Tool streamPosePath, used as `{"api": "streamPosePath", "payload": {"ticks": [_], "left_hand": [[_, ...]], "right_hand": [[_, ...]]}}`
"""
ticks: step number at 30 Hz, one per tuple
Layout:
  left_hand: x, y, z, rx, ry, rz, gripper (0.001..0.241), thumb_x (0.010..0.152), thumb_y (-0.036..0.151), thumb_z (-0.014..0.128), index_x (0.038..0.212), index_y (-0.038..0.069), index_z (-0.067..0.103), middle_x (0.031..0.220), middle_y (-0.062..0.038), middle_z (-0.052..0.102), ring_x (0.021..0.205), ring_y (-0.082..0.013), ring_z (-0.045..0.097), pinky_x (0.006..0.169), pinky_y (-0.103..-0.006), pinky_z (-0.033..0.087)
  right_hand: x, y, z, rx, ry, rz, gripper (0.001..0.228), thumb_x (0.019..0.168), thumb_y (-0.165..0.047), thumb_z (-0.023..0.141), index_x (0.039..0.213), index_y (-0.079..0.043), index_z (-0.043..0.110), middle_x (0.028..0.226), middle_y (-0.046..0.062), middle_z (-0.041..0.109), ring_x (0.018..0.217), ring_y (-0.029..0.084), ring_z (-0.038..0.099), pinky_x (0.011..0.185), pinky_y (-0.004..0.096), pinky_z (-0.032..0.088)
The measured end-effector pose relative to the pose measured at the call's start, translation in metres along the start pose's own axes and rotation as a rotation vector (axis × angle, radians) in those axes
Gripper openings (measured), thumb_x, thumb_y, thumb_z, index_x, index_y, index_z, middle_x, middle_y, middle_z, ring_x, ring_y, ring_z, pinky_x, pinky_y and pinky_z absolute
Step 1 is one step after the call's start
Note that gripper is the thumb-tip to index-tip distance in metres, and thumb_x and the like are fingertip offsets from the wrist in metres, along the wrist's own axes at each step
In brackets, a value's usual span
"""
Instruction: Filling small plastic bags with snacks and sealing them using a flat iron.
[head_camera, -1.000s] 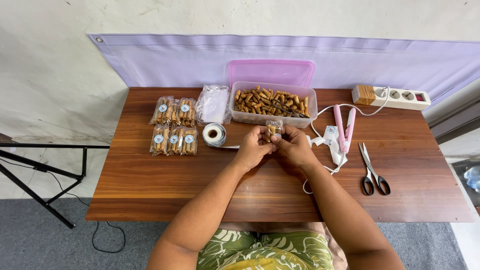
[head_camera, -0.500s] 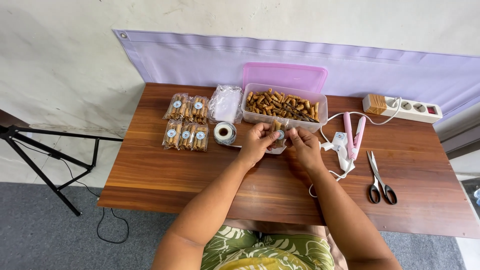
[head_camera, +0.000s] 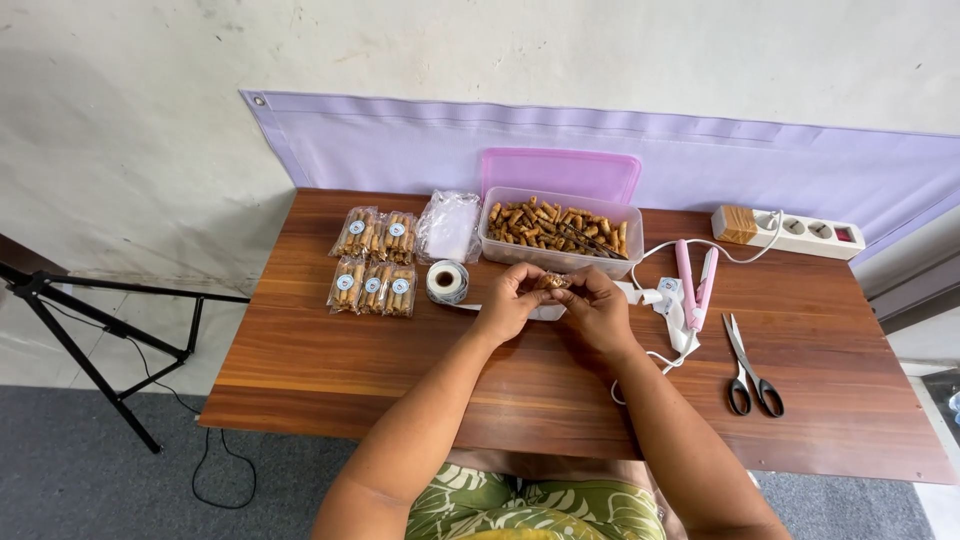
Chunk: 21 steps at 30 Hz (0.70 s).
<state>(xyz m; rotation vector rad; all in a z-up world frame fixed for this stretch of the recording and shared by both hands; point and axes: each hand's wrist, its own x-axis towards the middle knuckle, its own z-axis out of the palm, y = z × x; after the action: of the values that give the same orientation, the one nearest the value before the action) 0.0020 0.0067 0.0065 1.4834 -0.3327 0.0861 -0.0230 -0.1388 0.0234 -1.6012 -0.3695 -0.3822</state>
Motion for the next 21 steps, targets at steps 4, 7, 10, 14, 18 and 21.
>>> {"api": "streamPosePath", "payload": {"ticks": [4, 7, 10, 14, 18, 21], "left_hand": [[-0.002, 0.007, 0.003, 0.146, 0.036, 0.086, 0.020, 0.068, 0.006, 0.071, 0.086, 0.006, 0.062, 0.073, -0.008, 0.056, 0.070, -0.0153, 0.058, 0.059, -0.0257, 0.049], [-0.008, 0.027, 0.007, -0.011, 0.072, 0.011, 0.016, 0.071, 0.007, 0.070, 0.086, 0.006, 0.063, 0.067, -0.002, 0.052, 0.063, -0.0069, 0.051, 0.054, -0.0193, 0.047], [-0.009, 0.043, 0.002, -0.059, 0.183, 0.041, 0.017, 0.070, 0.011, 0.072, 0.084, 0.006, 0.062, 0.067, 0.000, 0.052, 0.064, -0.0040, 0.050, 0.052, -0.0173, 0.045], [-0.004, 0.056, -0.012, -0.047, 0.240, 0.054, 0.018, 0.069, 0.012, 0.072, 0.084, 0.007, 0.063, 0.066, 0.000, 0.055, 0.060, -0.0038, 0.053, 0.048, -0.0156, 0.045], [-0.011, 0.062, -0.037, 0.026, 0.256, 0.048, 0.034, 0.067, 0.012, 0.074, 0.097, 0.005, 0.059, 0.077, -0.008, 0.062, 0.063, -0.0079, 0.056, 0.054, -0.0197, 0.047], [-0.029, 0.075, -0.075, 0.021, 0.321, 0.052, 0.034, 0.072, 0.004, 0.069, 0.101, -0.003, 0.054, 0.079, -0.019, 0.061, 0.067, -0.0210, 0.062, 0.060, -0.0300, 0.052]], "right_hand": [[0.003, 0.005, -0.004, -0.143, 0.036, -0.077, 0.017, 0.071, -0.005, 0.071, 0.072, -0.001, 0.055, 0.061, 0.008, 0.052, 0.060, 0.013, 0.053, 0.060, 0.029, 0.045], [0.001, 0.000, -0.004, -0.156, 0.083, -0.080, 0.017, 0.083, -0.013, 0.062, 0.069, -0.006, 0.057, 0.055, 0.003, 0.052, 0.055, 0.010, 0.047, 0.059, 0.026, 0.042], [0.000, -0.015, -0.003, -0.193, 0.156, -0.130, 0.019, 0.089, -0.014, 0.056, 0.072, -0.007, 0.061, 0.056, 0.004, 0.052, 0.056, 0.012, 0.047, 0.059, 0.026, 0.042], [-0.002, -0.034, 0.007, -0.289, 0.127, -0.341, 0.010, 0.085, -0.009, 0.060, 0.075, -0.007, 0.062, 0.069, 0.007, 0.057, 0.067, 0.020, 0.055, 0.065, 0.029, 0.043], [-0.009, -0.050, 0.033, -0.308, -0.051, -0.494, 0.006, 0.079, -0.006, 0.062, 0.085, -0.004, 0.063, 0.088, 0.011, 0.061, 0.087, 0.029, 0.060, 0.077, 0.036, 0.045], [-0.017, -0.061, 0.052, -0.318, -0.190, -0.480, 0.020, 0.075, -0.007, 0.065, 0.094, -0.003, 0.062, 0.095, 0.015, 0.059, 0.091, 0.033, 0.058, 0.078, 0.040, 0.045]]}}
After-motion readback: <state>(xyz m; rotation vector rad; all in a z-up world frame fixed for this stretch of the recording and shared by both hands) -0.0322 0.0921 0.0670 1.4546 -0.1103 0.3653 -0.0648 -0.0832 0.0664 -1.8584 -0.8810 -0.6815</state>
